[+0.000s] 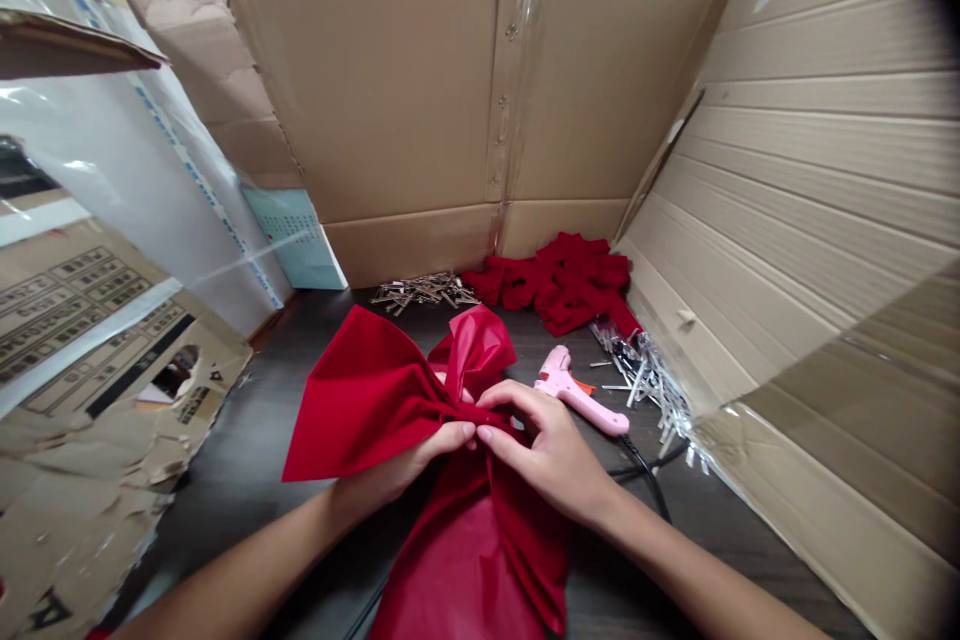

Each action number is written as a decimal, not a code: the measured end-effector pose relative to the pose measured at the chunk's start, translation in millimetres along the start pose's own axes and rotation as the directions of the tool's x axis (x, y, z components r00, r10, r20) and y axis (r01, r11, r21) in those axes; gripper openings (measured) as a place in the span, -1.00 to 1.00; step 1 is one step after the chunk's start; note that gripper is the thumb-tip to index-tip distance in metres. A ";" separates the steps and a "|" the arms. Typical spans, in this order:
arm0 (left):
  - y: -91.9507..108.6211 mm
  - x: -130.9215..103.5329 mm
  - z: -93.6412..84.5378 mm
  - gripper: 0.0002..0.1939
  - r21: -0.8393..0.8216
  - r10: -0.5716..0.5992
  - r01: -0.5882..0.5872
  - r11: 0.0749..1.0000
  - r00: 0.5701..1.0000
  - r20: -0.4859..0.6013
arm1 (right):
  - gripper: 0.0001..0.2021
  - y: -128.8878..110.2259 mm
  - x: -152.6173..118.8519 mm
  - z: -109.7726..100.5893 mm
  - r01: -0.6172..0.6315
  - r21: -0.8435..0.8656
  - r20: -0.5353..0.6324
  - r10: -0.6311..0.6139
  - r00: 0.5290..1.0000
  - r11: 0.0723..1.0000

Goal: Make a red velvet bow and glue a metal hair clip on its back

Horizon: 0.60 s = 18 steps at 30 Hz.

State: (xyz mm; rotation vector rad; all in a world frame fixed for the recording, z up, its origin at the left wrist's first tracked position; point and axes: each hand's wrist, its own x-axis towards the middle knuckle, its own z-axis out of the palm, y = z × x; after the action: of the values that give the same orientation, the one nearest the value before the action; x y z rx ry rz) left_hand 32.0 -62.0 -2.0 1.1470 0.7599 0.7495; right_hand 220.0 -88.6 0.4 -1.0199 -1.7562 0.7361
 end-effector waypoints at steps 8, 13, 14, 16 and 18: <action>12.6 -3.0 3.8 -0.85 0.138 0.036 -0.023 0.990 0.995 -0.095 | -0.91 1.6 2.5 -5.8 0.055 -0.027 0.051 -0.054 0.997 0.998; 7.3 -0.7 -7.0 -0.83 0.087 0.014 -0.006 0.996 0.996 -0.092 | -0.87 6.7 11.0 -23.9 0.140 -0.126 0.016 -0.140 0.990 0.982; 6.6 -0.3 -8.5 -0.80 0.060 0.004 0.001 0.998 0.997 -0.080 | -0.84 8.3 11.6 -26.3 0.130 -0.150 -0.003 -0.132 0.991 0.980; 6.8 0.1 -9.6 -0.76 -0.005 -0.018 0.018 1.000 0.998 -0.063 | -0.80 11.4 11.6 -29.0 0.090 -0.168 -0.039 -0.098 0.994 0.982; 8.7 -0.3 -8.6 -0.74 -0.070 -0.026 0.021 0.997 0.998 -0.058 | -0.79 14.0 10.6 -29.6 0.045 -0.152 -0.063 -0.055 0.997 0.987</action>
State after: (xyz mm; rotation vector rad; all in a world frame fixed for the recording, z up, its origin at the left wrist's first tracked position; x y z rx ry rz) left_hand 23.6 -55.8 4.5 1.0556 0.7893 0.7868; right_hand 249.6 -71.5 4.5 -1.0845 -1.7936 0.5388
